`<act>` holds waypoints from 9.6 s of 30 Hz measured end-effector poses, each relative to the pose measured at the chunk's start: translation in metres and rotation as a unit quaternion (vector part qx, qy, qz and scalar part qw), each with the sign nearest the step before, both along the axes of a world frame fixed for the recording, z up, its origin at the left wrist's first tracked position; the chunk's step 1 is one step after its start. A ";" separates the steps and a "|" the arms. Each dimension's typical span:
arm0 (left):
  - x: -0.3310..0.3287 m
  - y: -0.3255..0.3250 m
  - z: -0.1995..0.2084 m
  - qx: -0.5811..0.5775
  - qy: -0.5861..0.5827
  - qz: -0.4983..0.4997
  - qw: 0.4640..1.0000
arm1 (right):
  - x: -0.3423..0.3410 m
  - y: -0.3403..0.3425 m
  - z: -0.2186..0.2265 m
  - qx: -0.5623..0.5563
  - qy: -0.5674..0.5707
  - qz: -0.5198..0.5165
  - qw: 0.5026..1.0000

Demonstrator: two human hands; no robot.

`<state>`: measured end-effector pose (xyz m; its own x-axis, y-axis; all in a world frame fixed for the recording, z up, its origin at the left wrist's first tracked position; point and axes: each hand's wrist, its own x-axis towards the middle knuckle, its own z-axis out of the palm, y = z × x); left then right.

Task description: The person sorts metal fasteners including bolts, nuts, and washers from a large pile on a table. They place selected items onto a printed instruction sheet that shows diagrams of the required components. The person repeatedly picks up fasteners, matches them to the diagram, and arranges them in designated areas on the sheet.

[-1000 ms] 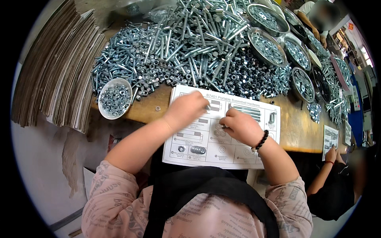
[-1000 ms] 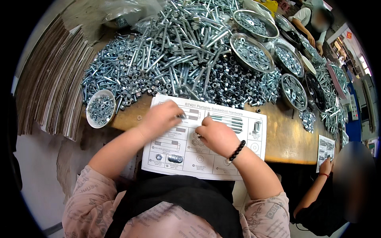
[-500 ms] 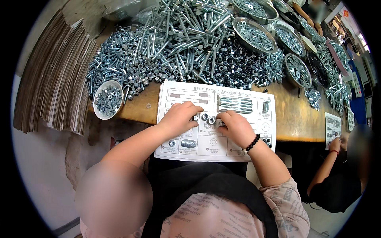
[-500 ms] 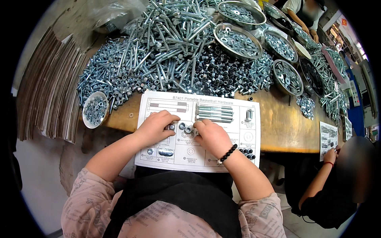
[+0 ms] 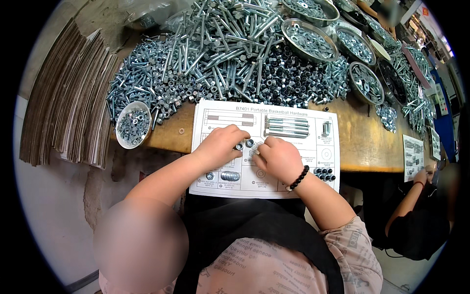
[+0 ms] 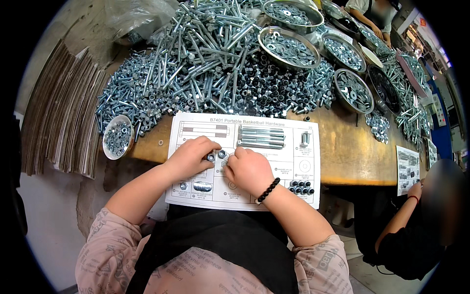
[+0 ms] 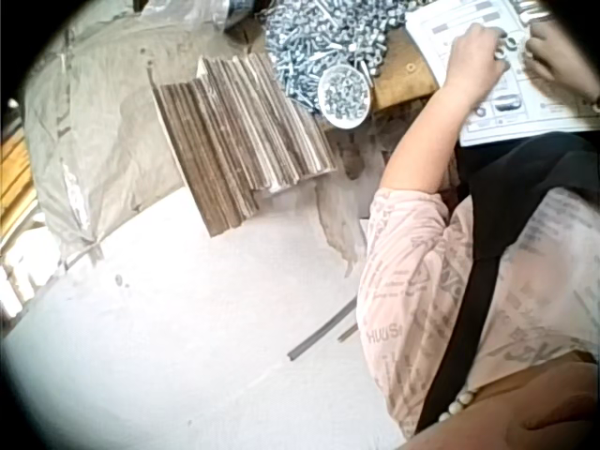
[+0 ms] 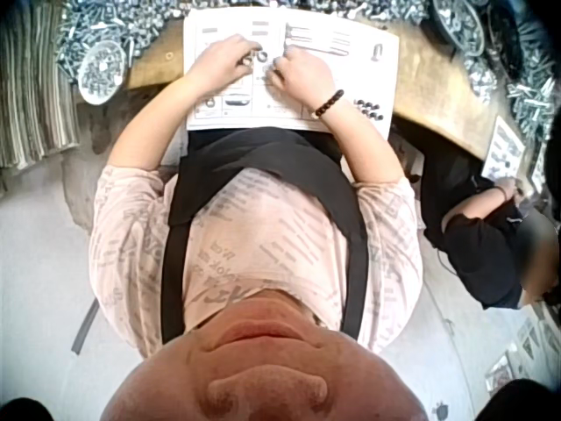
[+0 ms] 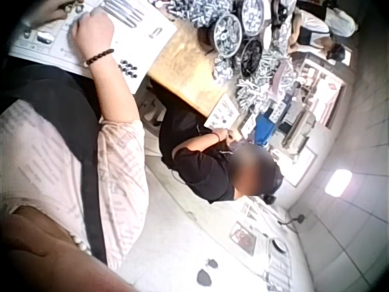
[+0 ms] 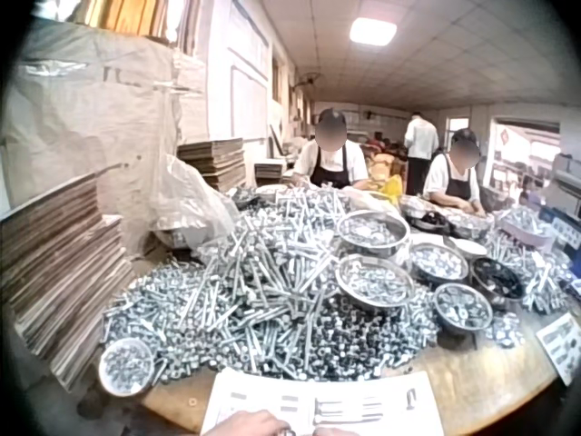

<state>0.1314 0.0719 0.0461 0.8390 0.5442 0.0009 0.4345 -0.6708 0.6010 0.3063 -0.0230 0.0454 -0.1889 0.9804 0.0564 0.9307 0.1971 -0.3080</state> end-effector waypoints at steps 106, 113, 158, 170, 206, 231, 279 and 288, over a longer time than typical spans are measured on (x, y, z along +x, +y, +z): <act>-0.053 0.057 0.064 -0.298 -0.203 0.198 0.911 | -0.054 0.055 0.043 -0.056 0.364 -0.045 0.929; -0.074 0.028 0.032 -0.202 -0.085 0.184 0.958 | -0.049 0.025 0.020 -0.043 0.124 0.012 0.991; -0.074 0.002 0.010 0.068 -0.114 0.188 0.973 | 0.202 0.061 0.059 0.174 0.049 -0.189 0.965; -0.080 -0.002 0.002 0.042 -0.120 0.245 0.961 | 0.229 0.196 0.083 -0.151 -0.138 -0.250 0.946; 0.022 -0.030 0.070 0.181 -0.166 -0.084 0.966 | 0.003 -0.027 0.039 -0.132 0.675 -0.073 0.723; 0.027 -0.042 0.071 0.015 -0.315 -0.062 0.947 | 0.061 -0.014 0.060 0.016 0.460 -0.137 0.877; -0.054 0.081 -0.019 0.044 0.022 0.242 0.969 | 0.343 0.043 0.029 0.063 -0.104 -0.444 0.888; -0.051 0.076 -0.014 0.050 0.040 0.259 0.964 | 0.365 0.075 0.033 0.020 -0.123 -0.375 0.919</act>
<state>0.0800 0.1481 0.0317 0.4540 0.8907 0.0220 0.7691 -0.4043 0.4951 0.6711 0.0517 0.0785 0.5272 0.8378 0.1418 0.8497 -0.5216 -0.0771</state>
